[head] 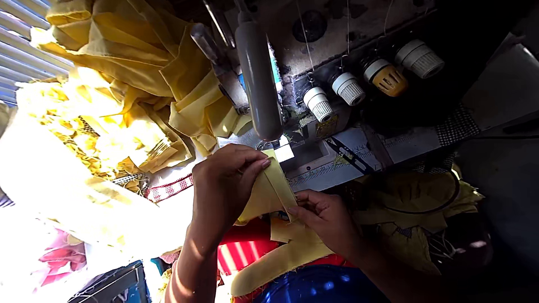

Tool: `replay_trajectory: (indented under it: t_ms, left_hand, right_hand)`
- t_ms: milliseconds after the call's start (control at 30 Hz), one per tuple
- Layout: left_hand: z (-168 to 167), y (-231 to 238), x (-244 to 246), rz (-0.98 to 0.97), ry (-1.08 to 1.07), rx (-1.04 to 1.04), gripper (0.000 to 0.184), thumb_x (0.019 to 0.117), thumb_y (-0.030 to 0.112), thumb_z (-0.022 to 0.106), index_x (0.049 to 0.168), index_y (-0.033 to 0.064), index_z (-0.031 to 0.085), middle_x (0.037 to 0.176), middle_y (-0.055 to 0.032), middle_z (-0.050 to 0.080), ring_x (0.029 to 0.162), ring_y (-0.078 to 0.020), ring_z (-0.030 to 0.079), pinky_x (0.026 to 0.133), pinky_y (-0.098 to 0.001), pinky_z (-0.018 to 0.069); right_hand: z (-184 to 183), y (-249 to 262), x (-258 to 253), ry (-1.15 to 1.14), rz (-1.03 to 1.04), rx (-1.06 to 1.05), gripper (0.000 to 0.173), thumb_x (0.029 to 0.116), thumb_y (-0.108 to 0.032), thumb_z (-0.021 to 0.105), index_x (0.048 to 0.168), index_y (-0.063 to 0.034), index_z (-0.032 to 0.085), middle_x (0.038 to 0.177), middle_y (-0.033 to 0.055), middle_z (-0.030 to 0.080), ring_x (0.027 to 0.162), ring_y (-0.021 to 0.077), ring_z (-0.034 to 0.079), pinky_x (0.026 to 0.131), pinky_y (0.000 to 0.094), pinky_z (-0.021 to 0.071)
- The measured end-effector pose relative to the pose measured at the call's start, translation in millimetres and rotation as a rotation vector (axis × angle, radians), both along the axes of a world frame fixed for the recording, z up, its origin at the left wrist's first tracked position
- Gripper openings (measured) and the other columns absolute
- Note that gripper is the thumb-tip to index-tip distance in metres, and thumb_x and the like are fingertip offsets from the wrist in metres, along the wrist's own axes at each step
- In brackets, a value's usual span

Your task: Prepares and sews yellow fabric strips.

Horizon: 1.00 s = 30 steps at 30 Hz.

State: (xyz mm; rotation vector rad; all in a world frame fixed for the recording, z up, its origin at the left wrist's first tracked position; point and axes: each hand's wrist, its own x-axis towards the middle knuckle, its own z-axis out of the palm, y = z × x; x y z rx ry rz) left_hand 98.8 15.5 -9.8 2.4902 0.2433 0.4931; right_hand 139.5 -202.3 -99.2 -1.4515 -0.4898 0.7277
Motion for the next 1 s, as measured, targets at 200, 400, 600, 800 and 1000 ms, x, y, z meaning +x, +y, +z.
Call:
replay_trajectory:
  t_ms: [200, 400, 600, 800, 1000]
  left_hand:
    - [4.5, 0.7, 6.3, 0.0, 0.0, 0.032, 0.011, 0.096, 0.019, 0.069, 0.096, 0.011, 0.078, 0.09, 0.0037, 0.073, 0.076, 0.0022, 0.065, 0.068, -0.015, 0.0535]
    - [5.1, -0.4, 9.1, 0.007, 0.006, 0.052, 0.01, 0.0956, 0.018, 0.071, 0.095, 0.0114, 0.078, 0.09, 0.003, 0.073, 0.077, 0.0023, 0.065, 0.067, -0.0141, 0.0542]
    - [3.0, -4.6, 9.6, 0.081, -0.021, 0.04, 0.008, 0.0925, 0.018, 0.075, 0.096, 0.011, 0.076, 0.09, 0.0021, 0.069, 0.076, 0.0004, 0.064, 0.065, -0.0148, 0.0533]
    - [-18.2, -43.3, -14.1, 0.16, -0.101, 0.206, 0.017, 0.0961, 0.018, 0.072, 0.107, 0.0069, 0.079, 0.107, -0.01, 0.07, 0.098, -0.0177, 0.066, 0.082, -0.0308, 0.0561]
    - [-33.2, -50.6, -5.4, 0.189, -0.101, 0.255, 0.031, 0.1011, 0.025, 0.065, 0.124, 0.0073, 0.074, 0.129, -0.0127, 0.067, 0.117, -0.0257, 0.06, 0.097, -0.0381, 0.0477]
  right_hand:
    - [-1.8, 0.8, -5.2, -0.093, -0.073, 0.001, 0.014, 0.0975, -0.013, 0.069, 0.101, -0.0014, 0.075, 0.086, 0.0011, 0.076, 0.076, 0.0035, 0.071, 0.07, 0.0179, 0.0603]
    - [-3.3, 1.7, -7.9, -0.125, -0.103, -0.014, 0.015, 0.0978, -0.017, 0.069, 0.094, -0.0035, 0.075, 0.08, -0.0014, 0.074, 0.069, -0.0007, 0.067, 0.063, 0.014, 0.0556]
    - [-9.4, 3.0, -6.5, -0.218, -0.125, -0.004, 0.017, 0.0978, -0.017, 0.069, 0.092, -0.0024, 0.075, 0.078, -0.0009, 0.071, 0.069, -0.002, 0.064, 0.062, 0.0126, 0.0536]
    - [-7.8, -13.9, -3.7, -0.362, -0.103, 0.018, 0.019, 0.0965, -0.02, 0.072, 0.085, -0.0049, 0.074, 0.109, 0.0083, 0.07, 0.102, 0.0075, 0.067, 0.086, 0.0186, 0.0578]
    - [6.5, -12.7, 3.6, -0.194, -0.066, 0.155, 0.026, 0.0976, -0.007, 0.068, 0.121, 0.0059, 0.066, 0.098, 0.0043, 0.076, 0.085, 0.0054, 0.072, 0.078, 0.021, 0.0625]
